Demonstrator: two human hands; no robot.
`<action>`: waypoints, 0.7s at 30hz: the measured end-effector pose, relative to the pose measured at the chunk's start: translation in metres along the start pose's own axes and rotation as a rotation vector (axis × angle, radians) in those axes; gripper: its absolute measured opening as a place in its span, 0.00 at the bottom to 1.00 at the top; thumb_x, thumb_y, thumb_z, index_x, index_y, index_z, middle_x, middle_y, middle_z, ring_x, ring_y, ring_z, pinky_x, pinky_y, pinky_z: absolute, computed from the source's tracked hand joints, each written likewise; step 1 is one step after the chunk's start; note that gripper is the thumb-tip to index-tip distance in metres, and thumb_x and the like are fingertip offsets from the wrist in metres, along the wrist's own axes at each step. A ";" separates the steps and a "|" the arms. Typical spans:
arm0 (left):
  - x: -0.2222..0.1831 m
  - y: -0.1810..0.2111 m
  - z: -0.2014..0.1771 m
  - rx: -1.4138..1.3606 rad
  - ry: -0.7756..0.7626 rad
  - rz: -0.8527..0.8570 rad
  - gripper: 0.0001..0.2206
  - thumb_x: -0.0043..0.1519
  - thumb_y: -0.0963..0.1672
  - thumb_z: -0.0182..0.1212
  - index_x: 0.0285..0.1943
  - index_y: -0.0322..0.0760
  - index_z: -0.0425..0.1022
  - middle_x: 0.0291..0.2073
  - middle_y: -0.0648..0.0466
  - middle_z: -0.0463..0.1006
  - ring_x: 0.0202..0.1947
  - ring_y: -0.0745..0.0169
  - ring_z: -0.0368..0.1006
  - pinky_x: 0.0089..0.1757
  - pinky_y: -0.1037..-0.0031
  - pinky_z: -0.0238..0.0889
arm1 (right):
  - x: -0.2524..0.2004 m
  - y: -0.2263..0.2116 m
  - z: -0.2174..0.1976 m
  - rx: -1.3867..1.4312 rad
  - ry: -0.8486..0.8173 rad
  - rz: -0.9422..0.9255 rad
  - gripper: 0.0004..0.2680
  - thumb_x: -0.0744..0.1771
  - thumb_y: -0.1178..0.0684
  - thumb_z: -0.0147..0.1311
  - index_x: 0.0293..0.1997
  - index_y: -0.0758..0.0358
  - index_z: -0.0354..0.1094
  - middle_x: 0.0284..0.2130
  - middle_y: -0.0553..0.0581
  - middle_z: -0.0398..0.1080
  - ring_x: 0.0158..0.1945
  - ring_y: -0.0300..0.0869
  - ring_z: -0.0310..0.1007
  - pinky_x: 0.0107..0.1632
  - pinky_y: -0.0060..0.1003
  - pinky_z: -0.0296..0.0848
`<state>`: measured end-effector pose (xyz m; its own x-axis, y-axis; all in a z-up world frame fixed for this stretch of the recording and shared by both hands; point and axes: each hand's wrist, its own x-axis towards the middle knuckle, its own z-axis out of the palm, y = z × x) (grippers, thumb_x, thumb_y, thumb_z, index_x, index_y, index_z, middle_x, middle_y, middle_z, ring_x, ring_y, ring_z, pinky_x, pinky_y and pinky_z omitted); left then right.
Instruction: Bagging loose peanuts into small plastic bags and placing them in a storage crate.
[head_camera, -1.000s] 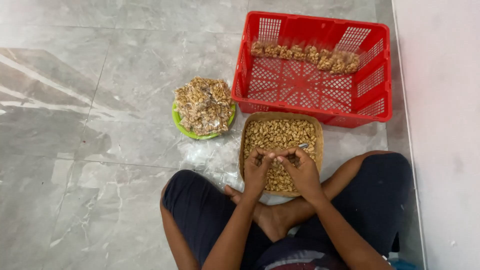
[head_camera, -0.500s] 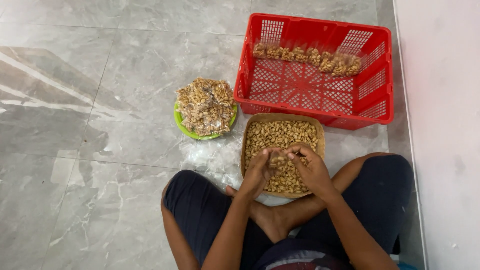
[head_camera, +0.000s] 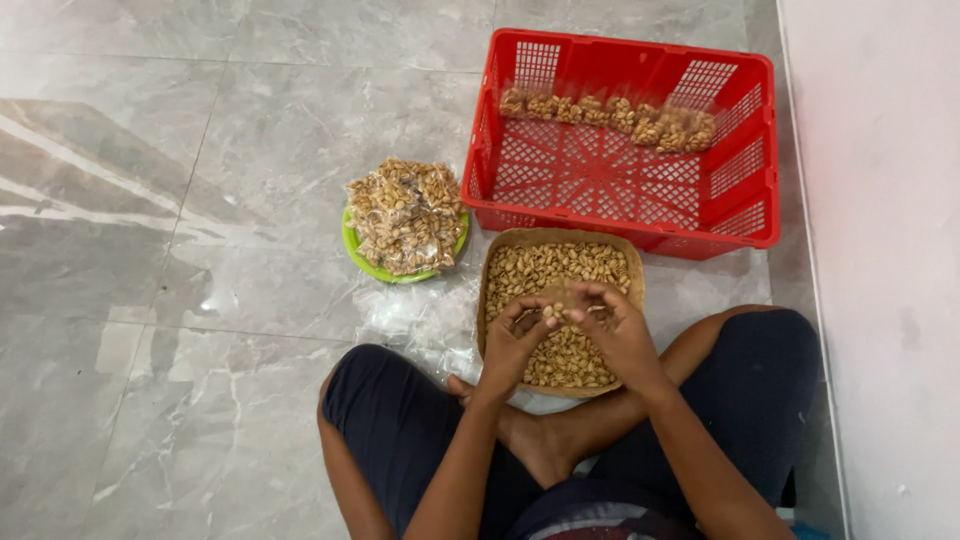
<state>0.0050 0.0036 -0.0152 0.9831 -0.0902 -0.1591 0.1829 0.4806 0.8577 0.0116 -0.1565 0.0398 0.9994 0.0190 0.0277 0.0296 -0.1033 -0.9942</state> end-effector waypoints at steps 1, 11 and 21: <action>0.000 0.001 0.000 0.000 -0.007 0.001 0.15 0.62 0.38 0.67 0.56 0.24 0.74 0.47 0.46 0.72 0.50 0.56 0.76 0.51 0.60 0.74 | 0.001 0.008 -0.002 -0.002 0.006 -0.004 0.15 0.67 0.51 0.63 0.56 0.69 0.73 0.45 0.62 0.71 0.50 0.46 0.70 0.51 0.42 0.71; 0.001 0.019 0.006 0.297 -0.033 0.191 0.05 0.68 0.38 0.59 0.47 0.28 0.79 0.39 0.42 0.79 0.48 0.48 0.79 0.49 0.58 0.72 | 0.004 0.027 -0.002 -0.064 -0.020 0.039 0.04 0.65 0.59 0.66 0.39 0.69 0.79 0.32 0.59 0.75 0.40 0.43 0.74 0.44 0.37 0.75; -0.002 0.037 0.014 0.355 -0.064 0.292 0.09 0.71 0.38 0.50 0.40 0.31 0.76 0.31 0.46 0.79 0.41 0.57 0.77 0.45 0.64 0.69 | 0.010 -0.004 0.004 -0.107 -0.080 0.008 0.02 0.65 0.61 0.64 0.37 0.68 0.77 0.26 0.58 0.72 0.34 0.40 0.70 0.39 0.38 0.72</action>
<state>0.0100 0.0095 0.0234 0.9893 -0.0547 0.1349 -0.1242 0.1662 0.9782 0.0215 -0.1523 0.0435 0.9953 0.0963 0.0073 0.0275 -0.2095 -0.9774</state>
